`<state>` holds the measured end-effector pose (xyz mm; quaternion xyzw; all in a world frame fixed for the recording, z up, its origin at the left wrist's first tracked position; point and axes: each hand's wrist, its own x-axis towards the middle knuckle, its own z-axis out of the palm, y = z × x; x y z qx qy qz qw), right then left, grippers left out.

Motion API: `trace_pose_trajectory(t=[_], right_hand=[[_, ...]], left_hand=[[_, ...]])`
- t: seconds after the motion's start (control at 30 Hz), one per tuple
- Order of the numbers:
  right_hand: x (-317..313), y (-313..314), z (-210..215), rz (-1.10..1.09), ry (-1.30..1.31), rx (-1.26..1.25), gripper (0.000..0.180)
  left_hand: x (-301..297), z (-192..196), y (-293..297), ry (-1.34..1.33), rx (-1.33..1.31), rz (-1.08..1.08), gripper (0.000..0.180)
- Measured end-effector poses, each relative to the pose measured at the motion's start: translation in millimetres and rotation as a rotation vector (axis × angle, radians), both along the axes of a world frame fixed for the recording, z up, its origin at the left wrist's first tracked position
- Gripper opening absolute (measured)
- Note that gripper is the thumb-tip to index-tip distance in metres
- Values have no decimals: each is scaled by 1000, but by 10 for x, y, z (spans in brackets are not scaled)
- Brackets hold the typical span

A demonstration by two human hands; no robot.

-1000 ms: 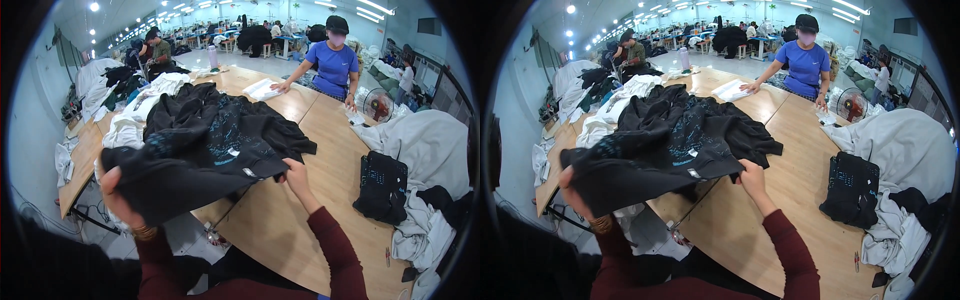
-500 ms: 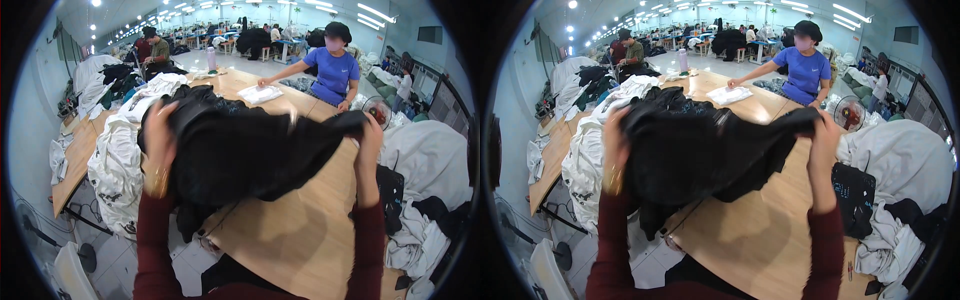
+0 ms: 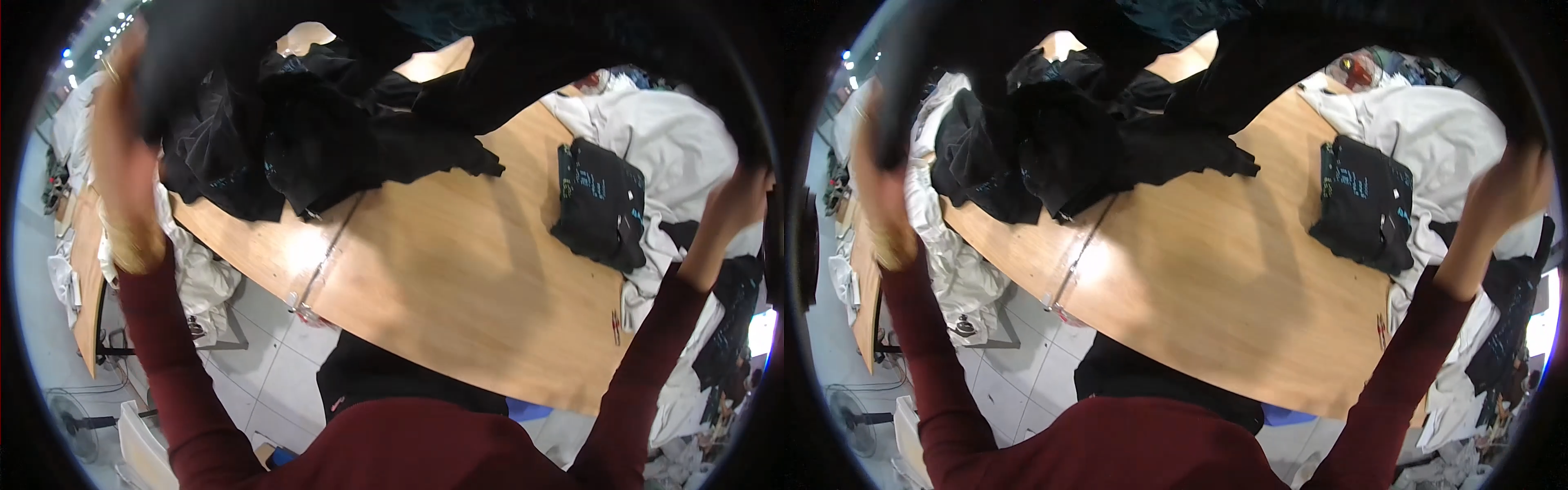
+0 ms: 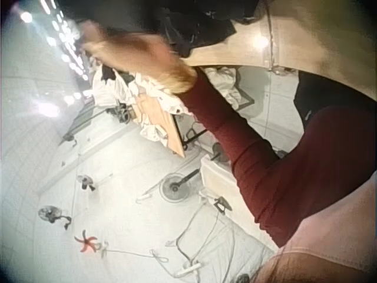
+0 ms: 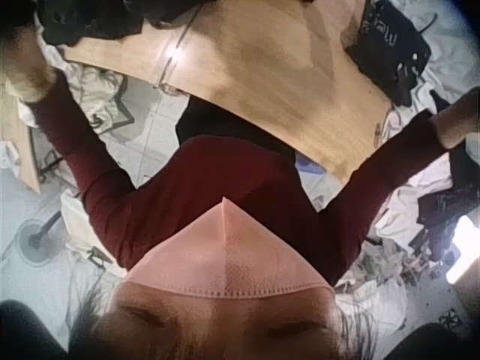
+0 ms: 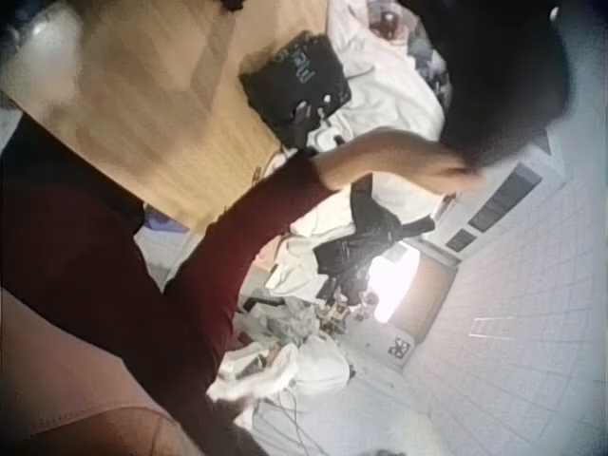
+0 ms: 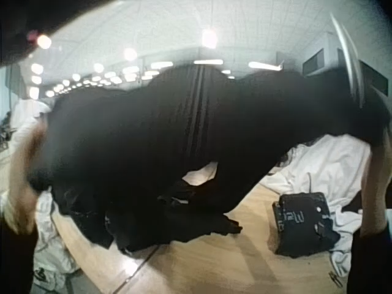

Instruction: Trim excess thread or adjust zipper stoppers on black hoodies using small snips in a factory setting.

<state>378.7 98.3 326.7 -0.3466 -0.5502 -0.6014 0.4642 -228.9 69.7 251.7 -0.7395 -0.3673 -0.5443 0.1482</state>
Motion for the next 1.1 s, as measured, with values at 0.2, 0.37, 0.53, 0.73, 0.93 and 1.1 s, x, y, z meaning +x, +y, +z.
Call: trace_pose_trajectory(t=[0.2,0.37,0.53,0.73,0.93,1.1], right_hand=[[-527,-1323,-2809,126,57,-1264,30],[-635,-1685,-3460,67,356,-1506,25],[-621,-1674,-3431,70,435,-1564,25],[-613,-1703,-3346,90,457,-1636,26],[-586,-1651,-3157,94,586,-1885,27],[-581,-1631,-3104,78,529,-1893,25]], left_hand=[[625,-2462,-594,-1193,-1172,-124,27],[678,-3096,-888,-745,-1181,-87,35],[656,-2973,-880,-814,-1287,-156,43],[608,-2812,-848,-700,-1375,-62,54],[569,-2862,-805,-484,-1116,37,50],[700,-2880,-760,-667,-1171,14,47]])
